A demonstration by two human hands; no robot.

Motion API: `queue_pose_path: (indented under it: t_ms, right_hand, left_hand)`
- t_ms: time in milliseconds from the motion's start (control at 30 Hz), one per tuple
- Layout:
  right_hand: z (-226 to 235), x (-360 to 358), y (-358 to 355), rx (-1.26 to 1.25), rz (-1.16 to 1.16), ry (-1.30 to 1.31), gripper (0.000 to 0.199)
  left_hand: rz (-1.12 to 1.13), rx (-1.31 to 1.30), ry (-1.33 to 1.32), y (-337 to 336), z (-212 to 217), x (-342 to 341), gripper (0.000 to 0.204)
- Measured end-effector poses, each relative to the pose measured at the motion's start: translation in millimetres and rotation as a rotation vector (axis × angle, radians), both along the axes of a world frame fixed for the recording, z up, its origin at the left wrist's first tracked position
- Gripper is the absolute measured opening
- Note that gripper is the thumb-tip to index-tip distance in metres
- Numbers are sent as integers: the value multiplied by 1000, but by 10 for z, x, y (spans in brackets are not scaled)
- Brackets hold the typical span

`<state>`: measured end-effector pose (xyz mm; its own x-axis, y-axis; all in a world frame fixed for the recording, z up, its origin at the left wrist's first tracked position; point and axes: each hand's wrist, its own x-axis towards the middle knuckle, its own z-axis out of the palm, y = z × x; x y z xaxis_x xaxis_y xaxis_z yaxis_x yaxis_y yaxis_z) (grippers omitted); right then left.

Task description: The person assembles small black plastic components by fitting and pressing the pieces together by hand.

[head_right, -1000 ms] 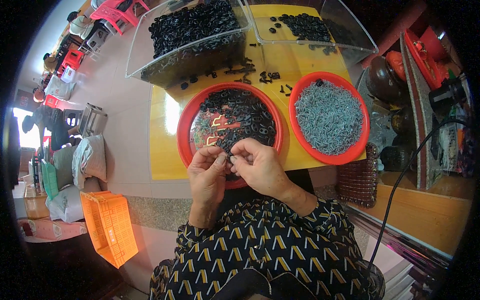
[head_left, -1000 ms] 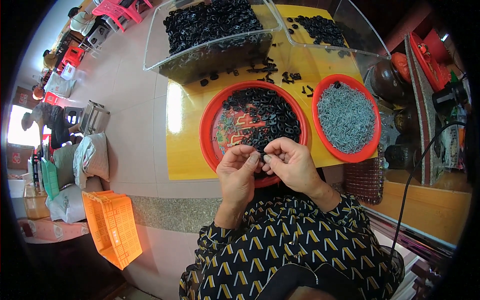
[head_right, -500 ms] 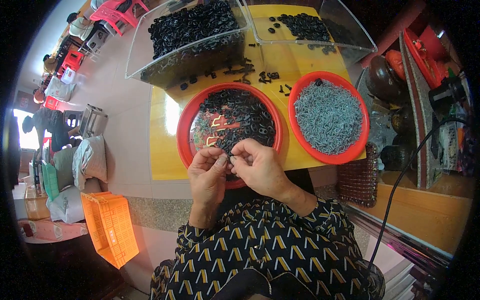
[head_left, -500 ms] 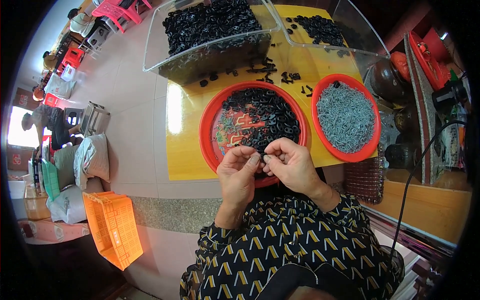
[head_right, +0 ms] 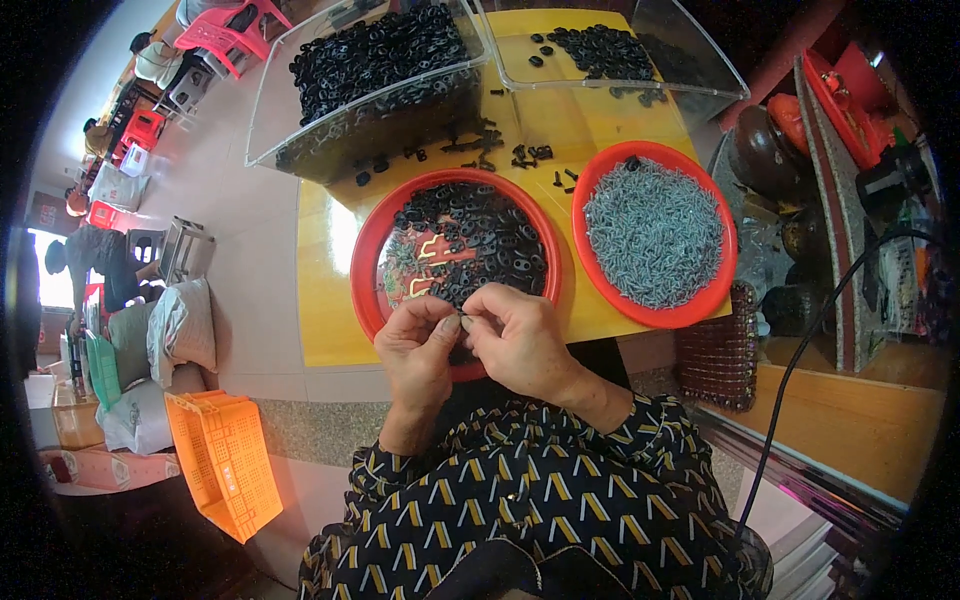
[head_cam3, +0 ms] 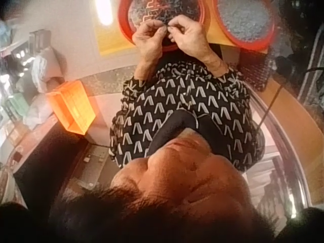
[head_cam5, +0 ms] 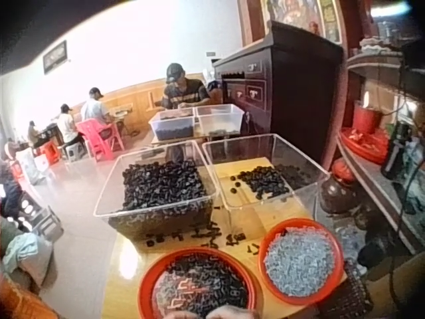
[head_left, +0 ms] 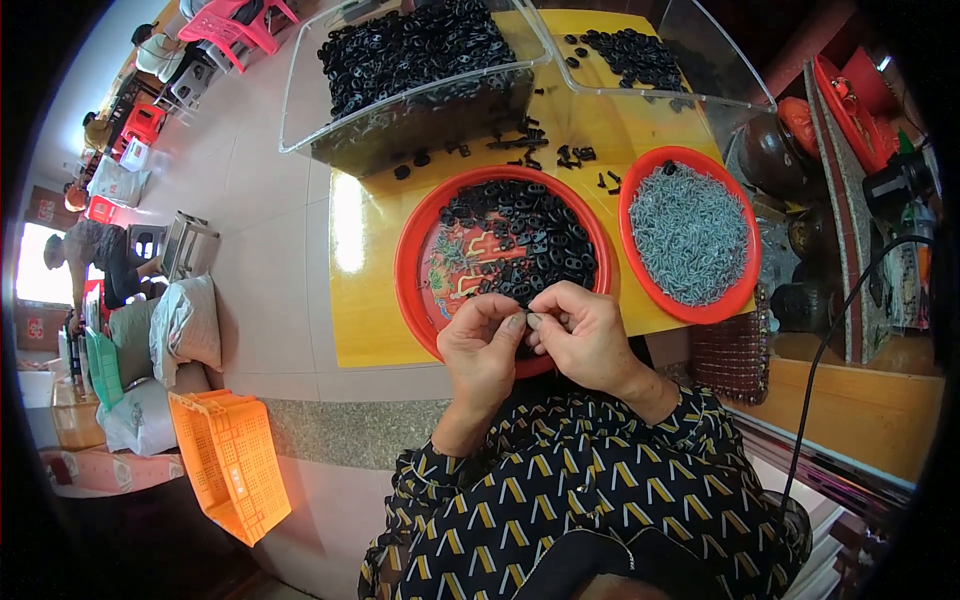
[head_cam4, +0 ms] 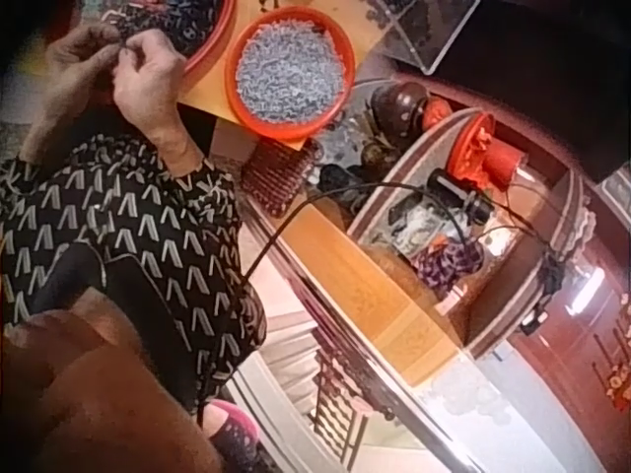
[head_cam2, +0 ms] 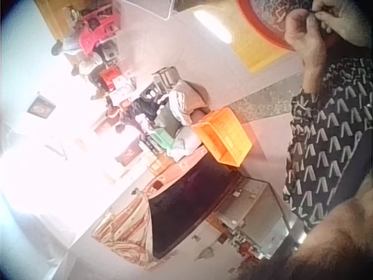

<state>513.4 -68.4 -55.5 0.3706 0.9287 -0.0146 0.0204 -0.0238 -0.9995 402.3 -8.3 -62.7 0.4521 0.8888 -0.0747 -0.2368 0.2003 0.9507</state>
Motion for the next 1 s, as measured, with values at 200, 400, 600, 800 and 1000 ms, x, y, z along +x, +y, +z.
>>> queue_pose_path:
  t_ms: [200, 400, 600, 800, 1000]
  right_hand:
    - [-132, 134, 72, 10, -35, 277, 7]
    - [-82, 235, 63, 9, -103, 313, 5]
    - [-111, 245, 51, -30, -83, 333, 7]
    - [-118, 265, 42, -36, -74, 327, 9]
    - [-136, 259, 46, -24, -85, 358, 13]
  left_hand:
    - [-120, 66, 124, 162, 57, 137, 9]
    - [-132, 970, 561, 793, -18, 383, 18]
    - [-355, 1318, 745, 989, -66, 591, 22]
    - [-479, 1339, 946, 955, -28, 688, 13]
    - [-374, 1414, 1012, 856, 6, 625, 14]
